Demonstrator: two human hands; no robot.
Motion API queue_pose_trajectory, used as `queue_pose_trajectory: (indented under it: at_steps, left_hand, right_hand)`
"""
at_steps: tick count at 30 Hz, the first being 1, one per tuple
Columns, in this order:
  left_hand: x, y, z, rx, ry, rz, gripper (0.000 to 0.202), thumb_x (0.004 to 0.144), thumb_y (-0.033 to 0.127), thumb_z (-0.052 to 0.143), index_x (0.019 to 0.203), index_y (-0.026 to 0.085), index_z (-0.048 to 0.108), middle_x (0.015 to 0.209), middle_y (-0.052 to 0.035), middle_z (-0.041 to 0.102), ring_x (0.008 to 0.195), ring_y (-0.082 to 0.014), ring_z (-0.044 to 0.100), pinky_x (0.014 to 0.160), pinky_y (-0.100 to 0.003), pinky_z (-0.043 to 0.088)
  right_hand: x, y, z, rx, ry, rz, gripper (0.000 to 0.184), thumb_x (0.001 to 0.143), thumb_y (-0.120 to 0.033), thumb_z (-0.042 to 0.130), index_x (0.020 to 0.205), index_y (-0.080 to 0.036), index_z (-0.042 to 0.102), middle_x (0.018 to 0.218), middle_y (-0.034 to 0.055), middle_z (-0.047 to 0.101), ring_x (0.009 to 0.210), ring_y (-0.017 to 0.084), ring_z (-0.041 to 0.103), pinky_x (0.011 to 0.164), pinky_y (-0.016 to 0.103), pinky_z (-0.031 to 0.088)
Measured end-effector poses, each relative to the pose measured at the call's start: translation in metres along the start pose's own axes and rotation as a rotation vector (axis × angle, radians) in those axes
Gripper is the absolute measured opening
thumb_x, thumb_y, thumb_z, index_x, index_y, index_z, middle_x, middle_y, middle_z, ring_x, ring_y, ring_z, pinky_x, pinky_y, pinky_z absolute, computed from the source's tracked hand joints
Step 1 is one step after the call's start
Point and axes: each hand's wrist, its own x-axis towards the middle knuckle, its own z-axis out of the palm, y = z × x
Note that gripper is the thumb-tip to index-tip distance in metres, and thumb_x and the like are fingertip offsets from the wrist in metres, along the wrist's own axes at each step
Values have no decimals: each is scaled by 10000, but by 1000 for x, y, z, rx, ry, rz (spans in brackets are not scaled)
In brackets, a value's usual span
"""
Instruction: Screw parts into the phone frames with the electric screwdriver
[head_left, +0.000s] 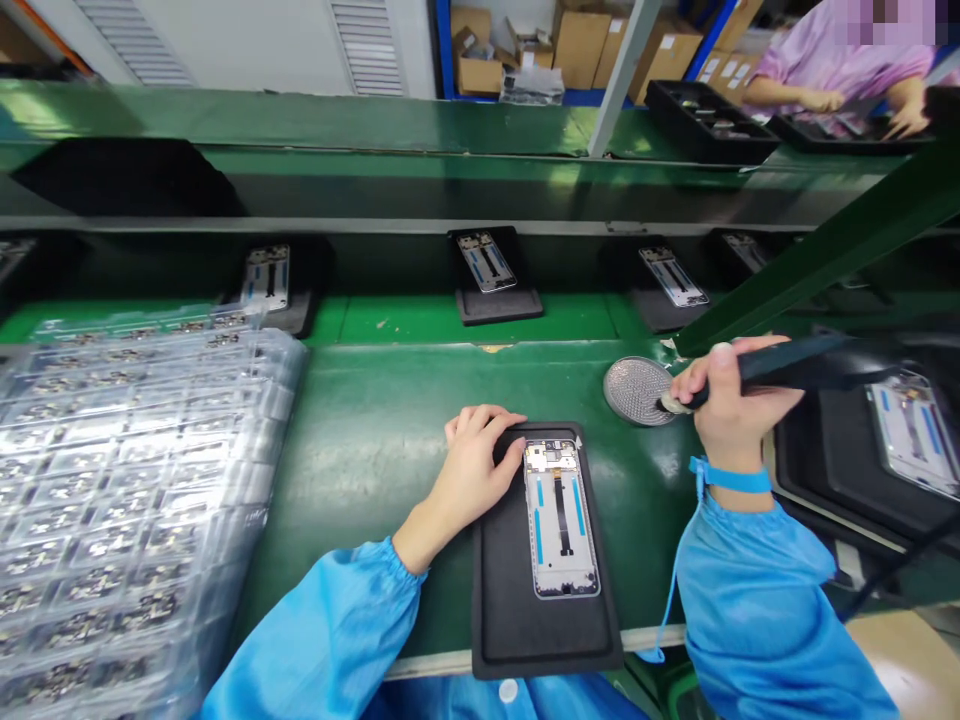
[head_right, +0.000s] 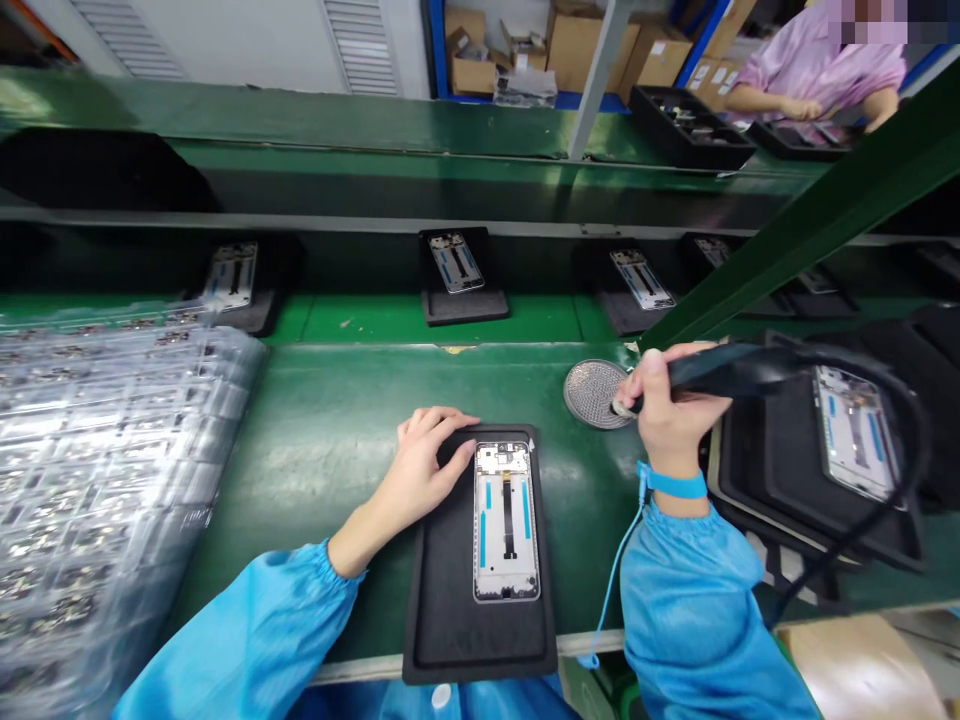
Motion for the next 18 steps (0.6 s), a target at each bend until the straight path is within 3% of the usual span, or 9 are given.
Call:
queue_pose_trajectory:
  at_steps: [4, 7, 10, 13, 18]
  left_hand:
    - [-5, 4, 2, -34, -43, -14, 450, 1120, 339, 842, 1570, 334, 836, 1482, -107, 807, 1447, -388, 677, 1304, -629, 495]
    - [-3, 7, 2, -47, -54, -35, 468, 1092, 324, 885, 1558, 339, 843, 1474, -104, 807, 1439, -390, 673, 1302, -630, 488]
    - [-2, 9, 3, -47, -49, -33, 458, 1103, 332, 889, 1558, 325, 840, 1468, -102, 806, 1435, -383, 669, 1301, -616, 483]
    - [-3, 12, 5, -30, -44, -28, 492, 1076, 369, 945, 1553, 313, 837, 1457, -102, 804, 1436, -388, 665, 1290, -612, 488]
    - [-2, 15, 9, -23, -36, -30, 511, 1057, 426, 992, 1537, 335, 841, 1444, -97, 798, 1436, -396, 657, 1287, -620, 486]
  right_hand:
    - [-22, -30, 28, 149, -21, -51, 466, 1044, -543, 1002, 1060, -338, 583, 620, -128, 589, 425, 149, 516, 457, 310, 536]
    - [-48, -42, 59, 282, -170, 15, 402, 1098, -535, 938, 1070, -338, 589, 609, -132, 582, 395, 136, 481, 437, 288, 498]
    - [-69, -39, 81, 347, -327, 87, 371, 1125, -500, 917, 1081, -329, 590, 626, -141, 599, 392, 117, 490, 441, 265, 522]
    - [-78, -30, 87, 345, -401, 134, 361, 1143, -487, 910, 1099, -325, 590, 647, -148, 606, 407, 105, 509, 459, 249, 554]
    - [-79, -25, 83, 349, -418, 164, 390, 1118, -493, 939, 1094, -328, 587, 646, -141, 606, 408, 111, 514, 457, 251, 540]
